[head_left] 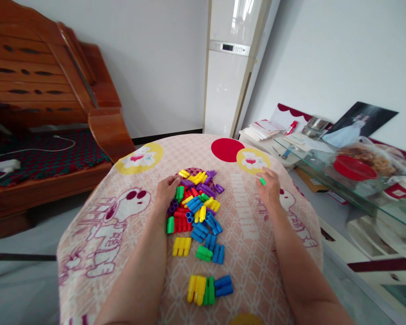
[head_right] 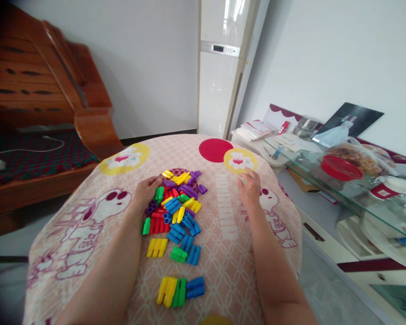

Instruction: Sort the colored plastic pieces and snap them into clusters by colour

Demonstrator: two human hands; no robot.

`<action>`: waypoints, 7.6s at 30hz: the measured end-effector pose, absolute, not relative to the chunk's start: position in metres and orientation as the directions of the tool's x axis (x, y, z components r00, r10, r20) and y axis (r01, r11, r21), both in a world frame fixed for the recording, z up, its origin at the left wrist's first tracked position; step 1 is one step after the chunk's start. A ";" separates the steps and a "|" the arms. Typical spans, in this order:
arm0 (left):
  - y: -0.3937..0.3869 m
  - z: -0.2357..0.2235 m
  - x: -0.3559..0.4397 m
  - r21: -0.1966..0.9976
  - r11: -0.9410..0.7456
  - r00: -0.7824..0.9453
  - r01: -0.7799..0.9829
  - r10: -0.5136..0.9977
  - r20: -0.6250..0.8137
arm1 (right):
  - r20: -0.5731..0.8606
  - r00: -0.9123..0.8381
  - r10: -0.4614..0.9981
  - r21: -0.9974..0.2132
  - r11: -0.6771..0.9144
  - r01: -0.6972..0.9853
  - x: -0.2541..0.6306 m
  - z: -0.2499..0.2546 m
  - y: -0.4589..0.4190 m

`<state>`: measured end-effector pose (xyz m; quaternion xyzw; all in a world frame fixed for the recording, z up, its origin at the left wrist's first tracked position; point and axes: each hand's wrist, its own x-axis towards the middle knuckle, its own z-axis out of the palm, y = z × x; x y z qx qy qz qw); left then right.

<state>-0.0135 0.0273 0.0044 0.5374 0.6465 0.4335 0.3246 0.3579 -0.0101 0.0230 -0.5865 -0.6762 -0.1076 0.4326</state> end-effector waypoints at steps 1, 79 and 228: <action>0.028 0.004 -0.014 0.908 0.045 -0.209 0.417 0.977 0.048 | 0.689 -0.028 0.724 -0.365 0.380 0.850 0.342 0.029 -0.014; 0.001 0.031 -0.075 0.918 0.087 0.253 0.388 0.947 -0.197 | 0.516 -0.175 0.839 -0.359 0.397 0.845 0.281 0.012 -0.024; 0.000 0.065 -0.020 0.976 -0.167 0.035 0.142 0.986 0.164 | 0.116 0.516 0.849 -0.157 -0.497 0.853 0.376 0.078 -0.040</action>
